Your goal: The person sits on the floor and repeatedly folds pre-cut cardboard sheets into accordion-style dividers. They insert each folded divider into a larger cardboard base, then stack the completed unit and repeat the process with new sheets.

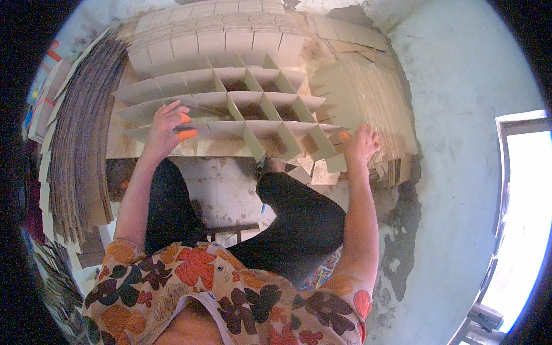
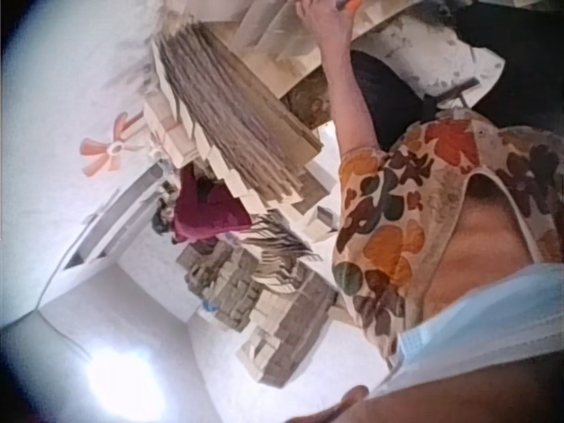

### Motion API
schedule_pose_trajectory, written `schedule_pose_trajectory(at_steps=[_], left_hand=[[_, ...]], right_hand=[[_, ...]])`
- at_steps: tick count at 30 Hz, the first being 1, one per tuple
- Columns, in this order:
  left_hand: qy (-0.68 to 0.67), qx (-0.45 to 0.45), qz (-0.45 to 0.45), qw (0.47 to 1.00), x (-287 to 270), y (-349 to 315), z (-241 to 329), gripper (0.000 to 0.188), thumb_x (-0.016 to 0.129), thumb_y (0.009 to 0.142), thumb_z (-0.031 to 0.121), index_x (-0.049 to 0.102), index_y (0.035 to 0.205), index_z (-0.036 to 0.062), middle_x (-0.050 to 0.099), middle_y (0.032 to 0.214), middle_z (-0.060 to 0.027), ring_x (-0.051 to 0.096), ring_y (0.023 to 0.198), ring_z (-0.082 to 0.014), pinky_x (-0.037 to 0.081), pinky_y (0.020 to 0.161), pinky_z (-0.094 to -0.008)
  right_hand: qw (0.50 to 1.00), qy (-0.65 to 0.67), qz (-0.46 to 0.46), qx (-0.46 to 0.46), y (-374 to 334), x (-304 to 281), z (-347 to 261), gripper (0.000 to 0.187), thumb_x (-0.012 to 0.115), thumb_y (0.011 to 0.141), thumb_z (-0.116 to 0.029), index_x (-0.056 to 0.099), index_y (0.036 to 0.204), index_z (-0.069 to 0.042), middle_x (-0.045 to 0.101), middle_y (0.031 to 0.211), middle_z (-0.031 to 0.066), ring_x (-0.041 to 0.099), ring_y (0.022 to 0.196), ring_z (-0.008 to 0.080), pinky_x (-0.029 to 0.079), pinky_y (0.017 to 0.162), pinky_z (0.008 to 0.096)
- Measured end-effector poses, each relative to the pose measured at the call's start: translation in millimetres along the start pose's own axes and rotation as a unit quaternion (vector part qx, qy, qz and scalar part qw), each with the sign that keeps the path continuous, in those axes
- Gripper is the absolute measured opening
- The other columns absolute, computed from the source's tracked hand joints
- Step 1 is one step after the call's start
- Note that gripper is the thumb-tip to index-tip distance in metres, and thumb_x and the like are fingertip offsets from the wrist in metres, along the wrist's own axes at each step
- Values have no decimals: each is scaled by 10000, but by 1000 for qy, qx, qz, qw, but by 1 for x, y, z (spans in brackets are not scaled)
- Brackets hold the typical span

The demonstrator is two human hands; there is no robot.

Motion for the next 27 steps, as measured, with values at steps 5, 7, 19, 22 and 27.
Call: schedule_pose_trajectory(at_steps=[5, 7, 19, 22, 27], left_hand=[[5, 11, 4, 1000, 6, 4, 2, 308, 781, 675, 263, 640, 873, 72, 624, 1123, -65, 475, 1226, -302, 312, 1033, -491], [10, 13, 7, 1000, 4, 2, 1, 308, 777, 679, 265, 641, 878, 73, 624, 1121, -66, 482, 1218, -298, 315, 1033, -490], [-8, 17, 87, 996, -41, -15, -10, 301, 757, 695, 234, 638, 904, 53, 656, 982, -86, 601, 973, -272, 405, 942, -419], [-21, -7, 76, 997, -43, -22, -19, 307, 764, 694, 240, 640, 907, 56, 669, 934, -97, 612, 923, -282, 431, 897, -421], [-27, 39, 119, 992, -45, -24, -16, 296, 755, 691, 226, 625, 879, 38, 661, 822, -103, 603, 763, -293, 465, 737, -402]], right_hand=[[993, 75, 84, -24, 6, 1, 7, 450, 738, 735, -203, 493, 1092, -78, 624, 968, 160, 588, 911, 379, 448, 752, 481], [988, 114, 100, -38, 5, -1, 5, 414, 736, 745, -169, 497, 1074, -89, 632, 865, 166, 604, 810, 404, 462, 690, 458], [894, 389, 203, -95, 6, -164, -22, 326, 691, 803, -178, 640, 1058, 18, 685, 947, 136, 620, 808, 195, 487, 712, 359], [885, 455, 69, -67, 9, -124, -62, 349, 693, 804, -195, 644, 1056, 41, 666, 994, 104, 584, 872, 170, 465, 782, 316], [893, 445, -17, -66, -17, -67, -122, 262, 650, 828, -195, 640, 946, 39, 633, 822, 88, 518, 731, 151, 447, 667, 301]])
Point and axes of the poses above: each hand's wrist, its own y-axis towards the middle knuckle, its own x-axis out of the palm, z = x × y, the point moved 8 cm from there along y, towards the middle knuckle
